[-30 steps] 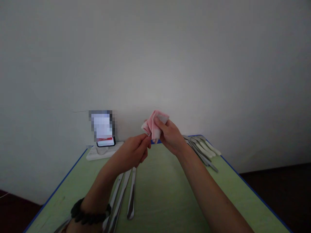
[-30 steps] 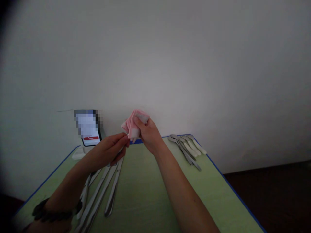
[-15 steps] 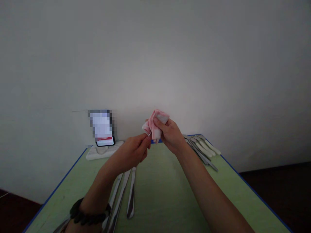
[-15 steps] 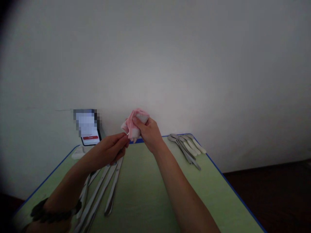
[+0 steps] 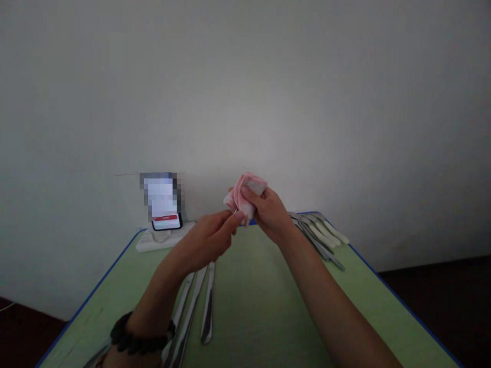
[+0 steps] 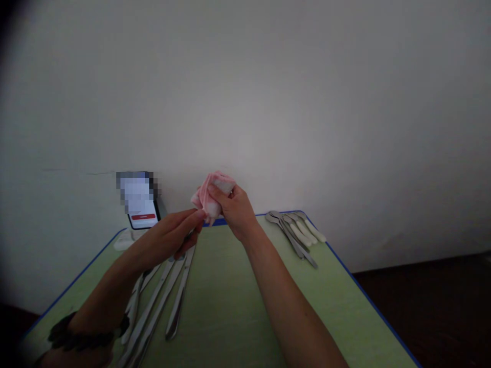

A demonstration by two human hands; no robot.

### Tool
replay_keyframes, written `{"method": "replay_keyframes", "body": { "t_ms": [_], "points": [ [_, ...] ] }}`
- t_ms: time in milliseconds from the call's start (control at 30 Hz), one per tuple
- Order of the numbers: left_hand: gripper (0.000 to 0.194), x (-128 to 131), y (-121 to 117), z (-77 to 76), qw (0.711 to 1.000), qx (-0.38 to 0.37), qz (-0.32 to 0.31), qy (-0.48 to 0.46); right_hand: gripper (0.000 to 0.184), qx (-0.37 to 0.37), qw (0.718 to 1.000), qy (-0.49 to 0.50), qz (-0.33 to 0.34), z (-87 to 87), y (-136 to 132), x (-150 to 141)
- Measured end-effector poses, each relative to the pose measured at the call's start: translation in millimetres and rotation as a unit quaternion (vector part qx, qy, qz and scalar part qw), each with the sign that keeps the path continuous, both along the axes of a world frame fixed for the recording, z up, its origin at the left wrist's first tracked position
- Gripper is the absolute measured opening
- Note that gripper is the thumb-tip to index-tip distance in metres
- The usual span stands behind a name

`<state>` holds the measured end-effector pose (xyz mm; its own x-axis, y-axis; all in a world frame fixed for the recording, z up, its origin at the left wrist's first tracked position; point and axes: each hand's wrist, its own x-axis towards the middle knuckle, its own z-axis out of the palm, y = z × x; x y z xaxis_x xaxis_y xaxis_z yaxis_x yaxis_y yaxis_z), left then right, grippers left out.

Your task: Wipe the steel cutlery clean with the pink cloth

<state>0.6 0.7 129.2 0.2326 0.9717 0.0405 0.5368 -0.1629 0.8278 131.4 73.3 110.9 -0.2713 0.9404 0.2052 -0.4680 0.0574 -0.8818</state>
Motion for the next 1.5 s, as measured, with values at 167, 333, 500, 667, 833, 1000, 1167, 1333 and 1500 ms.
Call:
{"method": "replay_keyframes", "body": {
  "t_ms": [167, 333, 500, 667, 833, 1000, 1167, 1333, 1500],
  "points": [
    [0.044, -0.6, 0.4, -0.9, 1.0, 0.02, -0.009, 0.021, 0.037, 0.007, 1.0, -0.006, 0.008, 0.3, 0.0, 0.0],
    [0.042, -2.3, 3.8, -5.3, 0.996, 0.063, 0.005, 0.066, 0.039, 0.023, 1.0, -0.016, 0.01, 0.6, 0.0, 0.4],
    [0.042, -3.1, 7.1, -7.4, 0.998, 0.059, 0.005, 0.038, 0.034, 0.014, 0.999, -0.028, 0.026, 1.4, -1.7, 0.9],
    [0.041, -3.6, 7.5, -7.3, 0.998, 0.055, 0.005, 0.032, 0.034, 0.005, 0.999, -0.031, 0.033, 1.3, -2.2, 1.6],
    [0.042, -5.0, 9.0, -10.5, 0.998, 0.064, 0.005, 0.023, 0.034, 0.002, 0.999, -0.033, 0.04, 2.4, -2.6, 2.8],
    [0.041, -6.9, 11.1, -12.5, 0.997, 0.073, 0.014, 0.021, 0.032, 0.0, 0.998, -0.014, 0.056, 3.3, -3.4, 2.8],
    [0.041, -7.4, 10.2, -12.4, 0.997, 0.071, 0.014, 0.02, 0.029, 0.006, 0.999, -0.018, 0.039, 2.3, -1.9, 1.9],
    [0.041, -7.9, 10.8, -12.8, 0.996, 0.077, 0.012, 0.031, 0.027, 0.008, 0.998, -0.045, 0.032, 1.7, -0.7, 3.5],
    [0.041, -9.1, 12.0, -13.5, 0.996, 0.083, 0.014, 0.034, 0.028, 0.032, 0.995, -0.067, 0.064, 1.9, -1.9, 5.4]
  ]
}}
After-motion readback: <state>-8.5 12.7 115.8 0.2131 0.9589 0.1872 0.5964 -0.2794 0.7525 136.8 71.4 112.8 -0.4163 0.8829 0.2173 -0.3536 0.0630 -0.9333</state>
